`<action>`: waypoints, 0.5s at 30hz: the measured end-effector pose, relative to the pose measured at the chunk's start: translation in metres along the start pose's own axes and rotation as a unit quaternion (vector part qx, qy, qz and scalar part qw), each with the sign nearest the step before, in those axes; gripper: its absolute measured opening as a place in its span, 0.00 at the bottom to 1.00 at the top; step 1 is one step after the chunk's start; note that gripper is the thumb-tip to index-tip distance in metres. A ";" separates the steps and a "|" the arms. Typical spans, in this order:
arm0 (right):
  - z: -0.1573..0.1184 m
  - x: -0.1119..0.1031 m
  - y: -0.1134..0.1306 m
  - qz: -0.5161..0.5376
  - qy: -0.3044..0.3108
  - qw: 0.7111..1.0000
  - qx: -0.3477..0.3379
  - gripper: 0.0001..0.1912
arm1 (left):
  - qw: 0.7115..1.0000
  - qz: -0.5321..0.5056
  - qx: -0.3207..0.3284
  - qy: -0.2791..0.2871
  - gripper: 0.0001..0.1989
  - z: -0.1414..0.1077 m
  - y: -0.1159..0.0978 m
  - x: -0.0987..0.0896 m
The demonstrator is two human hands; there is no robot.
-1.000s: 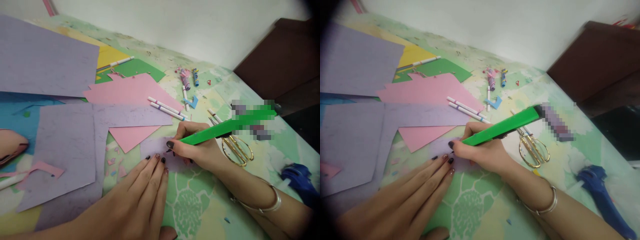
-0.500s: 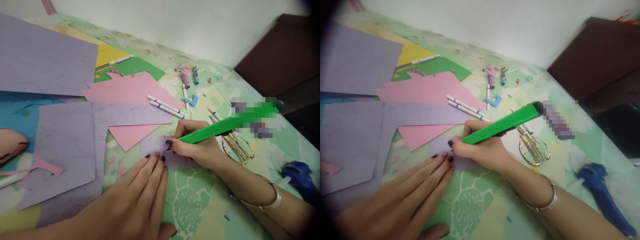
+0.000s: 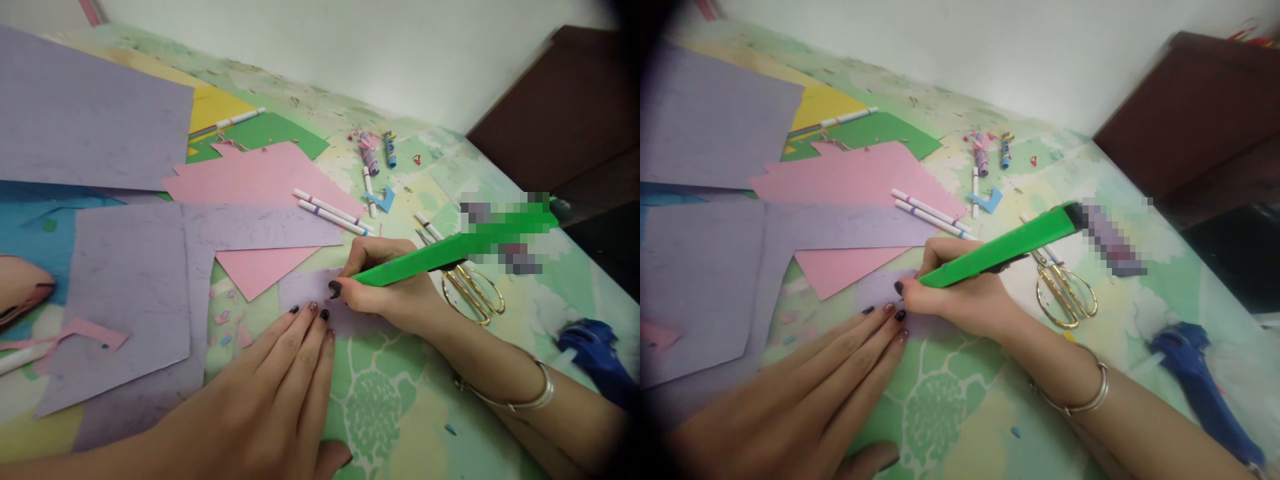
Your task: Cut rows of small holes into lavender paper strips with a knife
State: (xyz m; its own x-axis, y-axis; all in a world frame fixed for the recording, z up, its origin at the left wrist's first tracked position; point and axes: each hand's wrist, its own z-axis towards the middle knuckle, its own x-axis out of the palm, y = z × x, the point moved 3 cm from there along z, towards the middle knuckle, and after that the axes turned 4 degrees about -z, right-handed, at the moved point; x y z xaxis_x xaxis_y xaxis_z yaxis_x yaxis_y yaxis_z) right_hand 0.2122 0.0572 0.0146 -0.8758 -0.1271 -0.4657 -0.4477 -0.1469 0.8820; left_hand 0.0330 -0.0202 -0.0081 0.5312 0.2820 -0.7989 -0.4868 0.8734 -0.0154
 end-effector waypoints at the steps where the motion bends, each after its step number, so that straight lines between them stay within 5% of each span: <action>1: 0.000 0.000 0.001 -0.003 0.001 1.000 -0.005 0.15 | 1.000 -0.001 -0.002 0.006 0.24 0.001 0.000 0.000; 15: 0.000 0.003 0.003 0.038 -0.012 0.999 0.028 0.17 | 1.000 -0.013 0.002 0.003 0.24 0.006 0.000 -0.002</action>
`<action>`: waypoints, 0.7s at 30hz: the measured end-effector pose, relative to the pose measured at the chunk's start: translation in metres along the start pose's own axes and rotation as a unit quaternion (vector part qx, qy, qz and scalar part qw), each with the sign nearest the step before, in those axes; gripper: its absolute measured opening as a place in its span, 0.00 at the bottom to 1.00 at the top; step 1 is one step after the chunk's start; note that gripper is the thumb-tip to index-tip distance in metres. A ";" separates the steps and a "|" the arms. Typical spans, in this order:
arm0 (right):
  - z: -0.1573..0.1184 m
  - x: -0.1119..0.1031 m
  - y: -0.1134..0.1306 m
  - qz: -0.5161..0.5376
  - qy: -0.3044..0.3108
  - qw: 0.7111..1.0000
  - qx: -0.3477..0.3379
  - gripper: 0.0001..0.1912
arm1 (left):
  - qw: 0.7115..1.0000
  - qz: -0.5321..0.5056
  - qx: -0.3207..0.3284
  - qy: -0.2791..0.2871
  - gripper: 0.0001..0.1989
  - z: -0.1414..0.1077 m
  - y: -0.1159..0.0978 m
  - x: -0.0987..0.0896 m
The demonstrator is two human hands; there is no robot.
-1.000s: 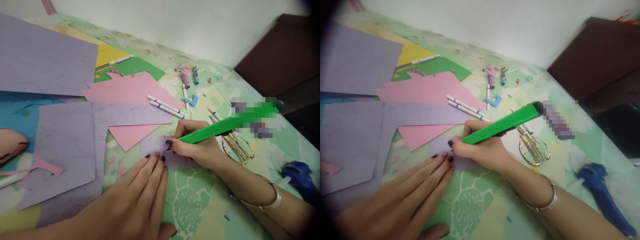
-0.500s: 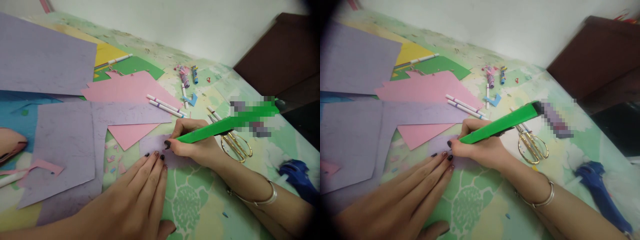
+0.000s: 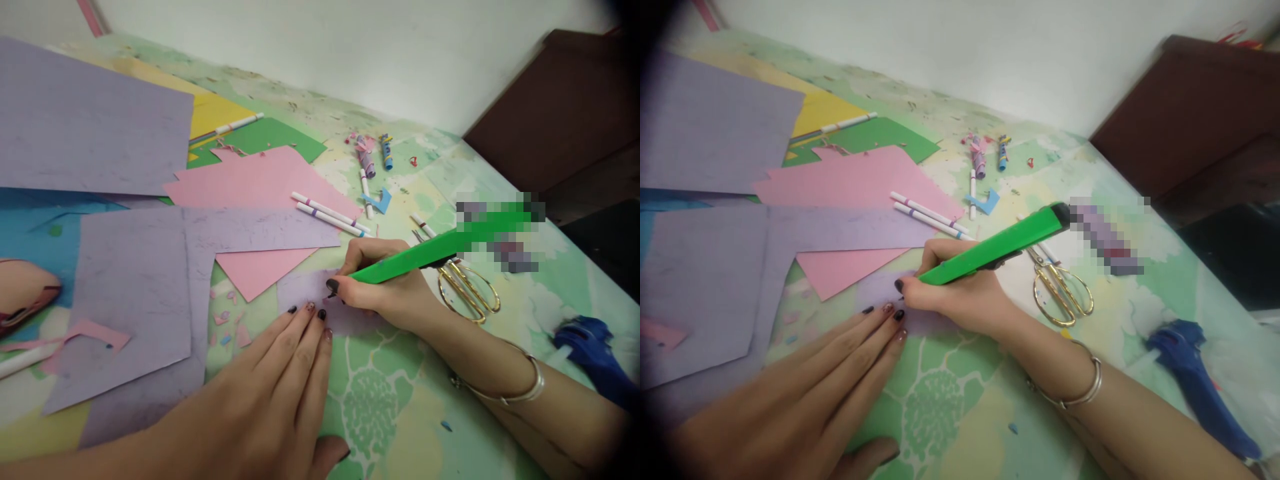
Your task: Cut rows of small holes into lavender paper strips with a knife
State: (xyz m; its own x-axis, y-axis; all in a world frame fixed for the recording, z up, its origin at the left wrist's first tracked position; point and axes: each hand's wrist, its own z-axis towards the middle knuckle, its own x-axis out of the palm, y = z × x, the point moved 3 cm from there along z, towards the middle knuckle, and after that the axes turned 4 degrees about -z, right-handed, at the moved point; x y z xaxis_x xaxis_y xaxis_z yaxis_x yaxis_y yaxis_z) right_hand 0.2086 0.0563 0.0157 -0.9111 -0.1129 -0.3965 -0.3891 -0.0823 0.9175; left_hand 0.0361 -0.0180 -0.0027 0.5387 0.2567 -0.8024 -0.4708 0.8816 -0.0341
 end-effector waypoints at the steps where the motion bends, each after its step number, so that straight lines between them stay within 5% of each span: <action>1: 0.000 0.000 0.000 -0.004 -0.004 1.000 0.000 0.17 | 1.000 0.001 0.000 0.000 0.24 0.001 0.001 0.000; 21: 0.000 -0.001 0.002 -0.077 -0.022 0.996 -0.033 0.15 | 0.999 0.033 0.032 0.020 0.25 -0.001 0.005 0.005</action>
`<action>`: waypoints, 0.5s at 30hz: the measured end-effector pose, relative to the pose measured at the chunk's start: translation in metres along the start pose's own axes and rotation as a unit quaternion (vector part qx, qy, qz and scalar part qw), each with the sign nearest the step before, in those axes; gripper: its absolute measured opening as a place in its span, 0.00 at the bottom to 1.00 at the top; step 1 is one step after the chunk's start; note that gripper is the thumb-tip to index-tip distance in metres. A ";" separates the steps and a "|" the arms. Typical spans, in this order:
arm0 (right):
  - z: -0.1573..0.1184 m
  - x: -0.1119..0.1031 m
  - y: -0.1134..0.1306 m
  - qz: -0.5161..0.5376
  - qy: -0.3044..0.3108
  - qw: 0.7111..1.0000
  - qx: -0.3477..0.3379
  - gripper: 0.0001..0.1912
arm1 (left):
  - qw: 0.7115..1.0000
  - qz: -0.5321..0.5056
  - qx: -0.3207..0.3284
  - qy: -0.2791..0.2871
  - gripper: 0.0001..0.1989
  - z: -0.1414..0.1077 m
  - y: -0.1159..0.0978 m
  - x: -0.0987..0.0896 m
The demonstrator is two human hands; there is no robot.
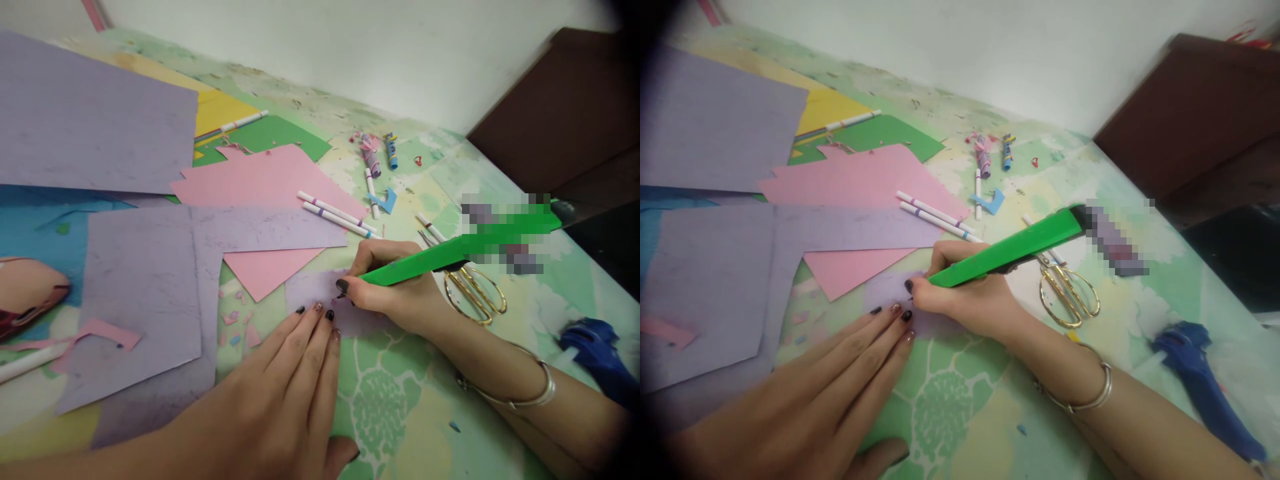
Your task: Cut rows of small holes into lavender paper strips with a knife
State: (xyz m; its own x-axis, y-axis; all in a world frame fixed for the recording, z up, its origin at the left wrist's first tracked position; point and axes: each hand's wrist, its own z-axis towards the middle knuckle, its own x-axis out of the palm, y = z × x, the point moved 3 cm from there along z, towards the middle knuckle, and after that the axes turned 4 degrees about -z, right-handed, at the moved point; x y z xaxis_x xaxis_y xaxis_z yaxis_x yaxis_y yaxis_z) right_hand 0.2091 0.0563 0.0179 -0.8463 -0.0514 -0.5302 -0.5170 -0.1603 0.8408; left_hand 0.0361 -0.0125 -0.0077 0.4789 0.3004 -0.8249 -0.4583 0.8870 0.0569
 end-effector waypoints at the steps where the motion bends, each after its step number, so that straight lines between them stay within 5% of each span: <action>1: 0.000 0.000 0.000 0.000 0.001 1.000 -0.003 0.15 | 1.000 -0.004 -0.006 0.012 0.24 -0.001 0.000 0.001; 15: -0.001 0.000 0.002 0.011 -0.019 1.000 0.017 0.18 | 1.000 -0.014 -0.004 -0.007 0.26 -0.003 -0.004 -0.002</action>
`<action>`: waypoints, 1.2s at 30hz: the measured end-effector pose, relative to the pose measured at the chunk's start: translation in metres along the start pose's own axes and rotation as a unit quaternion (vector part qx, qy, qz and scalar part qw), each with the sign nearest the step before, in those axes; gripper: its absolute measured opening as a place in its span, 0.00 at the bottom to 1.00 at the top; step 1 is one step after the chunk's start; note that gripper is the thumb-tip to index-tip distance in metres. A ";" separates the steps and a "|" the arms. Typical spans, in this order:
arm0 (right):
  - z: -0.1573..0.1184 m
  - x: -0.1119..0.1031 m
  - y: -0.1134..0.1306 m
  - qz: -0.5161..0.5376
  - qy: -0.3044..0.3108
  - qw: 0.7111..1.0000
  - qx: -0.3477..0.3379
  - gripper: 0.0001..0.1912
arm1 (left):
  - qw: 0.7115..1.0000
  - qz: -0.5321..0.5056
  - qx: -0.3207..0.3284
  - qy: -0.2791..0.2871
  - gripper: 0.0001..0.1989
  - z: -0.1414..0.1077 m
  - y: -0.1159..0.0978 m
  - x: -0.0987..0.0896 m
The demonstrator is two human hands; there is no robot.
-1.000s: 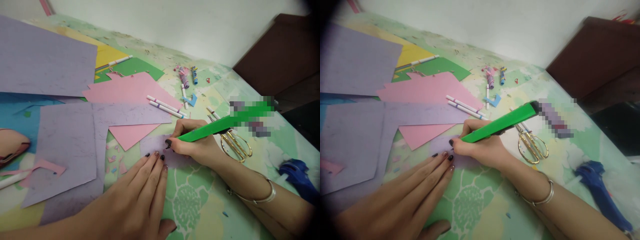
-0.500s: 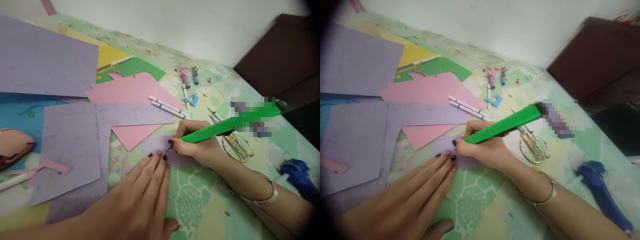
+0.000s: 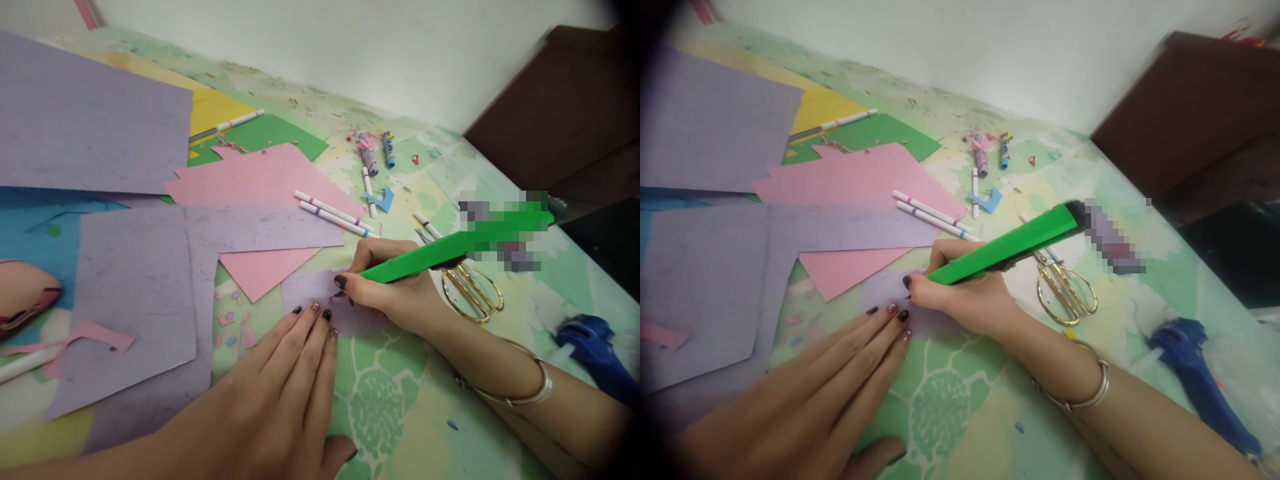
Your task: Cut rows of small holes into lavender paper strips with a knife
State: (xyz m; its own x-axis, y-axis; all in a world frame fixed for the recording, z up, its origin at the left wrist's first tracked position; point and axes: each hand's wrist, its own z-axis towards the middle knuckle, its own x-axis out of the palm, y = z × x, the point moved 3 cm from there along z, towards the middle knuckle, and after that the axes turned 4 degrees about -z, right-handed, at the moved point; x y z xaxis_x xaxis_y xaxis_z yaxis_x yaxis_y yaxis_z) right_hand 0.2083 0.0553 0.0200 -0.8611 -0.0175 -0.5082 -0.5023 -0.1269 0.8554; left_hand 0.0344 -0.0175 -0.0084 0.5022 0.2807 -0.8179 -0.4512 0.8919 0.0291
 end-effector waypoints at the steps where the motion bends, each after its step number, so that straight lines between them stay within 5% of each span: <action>1: 0.000 0.000 0.000 -0.002 -0.002 1.000 0.001 0.18 | 1.000 0.000 -0.004 0.005 0.26 0.000 0.000 0.000; 7: 0.000 -0.001 -0.002 0.007 -0.005 1.000 -0.005 0.19 | 1.000 0.000 -0.006 -0.006 0.25 0.001 0.000 0.000; 12: -0.001 0.001 -0.020 0.181 0.001 0.983 0.041 0.15 | 1.000 -0.008 -0.023 -0.015 0.19 0.000 0.002 0.001; 14: -0.001 0.000 -0.024 0.231 0.009 0.972 0.032 0.13 | 0.999 -0.015 0.018 -0.038 0.19 0.001 0.003 -0.003; 17: -0.003 -0.005 -0.022 0.259 0.011 0.966 0.004 0.13 | 0.999 -0.040 0.023 0.026 0.19 0.005 0.016 -0.004; 21: -0.008 -0.019 -0.012 0.241 -0.017 0.970 -0.019 0.10 | 0.989 -0.119 0.077 0.032 0.20 0.015 0.041 -0.015; 24: -0.011 -0.025 -0.010 0.201 -0.049 0.978 -0.013 0.13 | 0.968 -0.211 0.078 0.109 0.19 0.019 0.064 -0.019; 29: -0.009 -0.024 -0.014 0.177 -0.085 0.980 0.022 0.17 | 0.954 -0.185 0.097 0.214 0.22 0.016 0.092 -0.009; 36: -0.002 -0.027 -0.015 0.209 -0.042 0.977 0.012 0.15 | 0.971 -0.111 0.150 0.152 0.19 0.019 0.091 0.004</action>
State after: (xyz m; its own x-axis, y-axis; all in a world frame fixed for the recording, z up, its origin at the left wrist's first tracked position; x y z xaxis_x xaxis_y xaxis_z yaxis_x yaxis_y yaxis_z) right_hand 0.2393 0.0556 0.0211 -0.9944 0.0193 -0.1042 -0.1056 -0.1029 0.9891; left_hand 0.0099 0.0718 0.0019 0.3008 -0.0063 -0.9537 -0.0986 0.9944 -0.0377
